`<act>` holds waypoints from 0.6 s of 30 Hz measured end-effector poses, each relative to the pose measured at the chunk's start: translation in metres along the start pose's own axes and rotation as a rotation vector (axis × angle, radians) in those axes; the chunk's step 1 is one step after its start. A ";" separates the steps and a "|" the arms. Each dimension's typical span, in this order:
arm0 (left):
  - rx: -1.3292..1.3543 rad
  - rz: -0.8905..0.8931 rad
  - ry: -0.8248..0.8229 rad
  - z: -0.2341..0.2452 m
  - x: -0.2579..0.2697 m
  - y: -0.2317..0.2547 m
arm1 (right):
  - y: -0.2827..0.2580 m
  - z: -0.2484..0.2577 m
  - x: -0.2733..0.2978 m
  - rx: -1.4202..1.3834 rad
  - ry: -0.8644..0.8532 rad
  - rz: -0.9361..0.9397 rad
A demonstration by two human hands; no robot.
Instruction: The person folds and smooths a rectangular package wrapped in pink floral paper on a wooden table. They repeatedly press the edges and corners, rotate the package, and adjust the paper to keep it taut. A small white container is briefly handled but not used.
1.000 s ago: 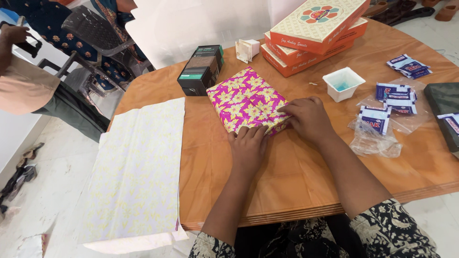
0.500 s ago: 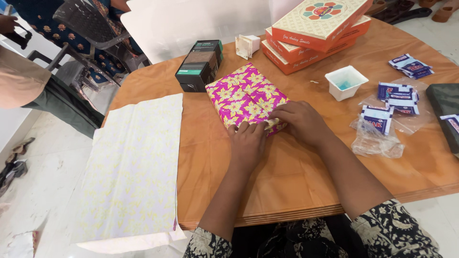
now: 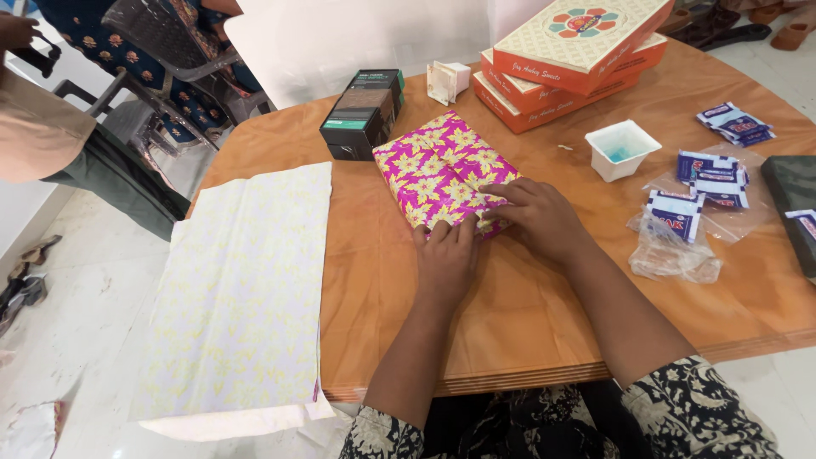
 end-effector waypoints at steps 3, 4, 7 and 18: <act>0.023 0.018 0.009 0.002 -0.001 -0.002 | 0.004 -0.007 0.000 -0.021 -0.044 -0.015; 0.031 0.022 0.014 0.002 -0.001 -0.002 | 0.009 -0.011 0.002 -0.051 -0.074 -0.064; 0.048 0.020 0.001 0.003 0.000 -0.003 | 0.016 -0.018 0.006 -0.114 -0.096 -0.100; 0.048 0.043 0.019 0.003 -0.001 -0.003 | 0.021 -0.022 0.007 -0.111 -0.106 -0.231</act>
Point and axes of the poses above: each hand's wrist, its own x-axis away from the middle knuckle, its own z-axis out of the back of the hand, y = z × x, the point moved 10 cm from there along -x, towards the middle knuckle, and after that the axes turned 9 degrees about -x, right-handed, at the moved point
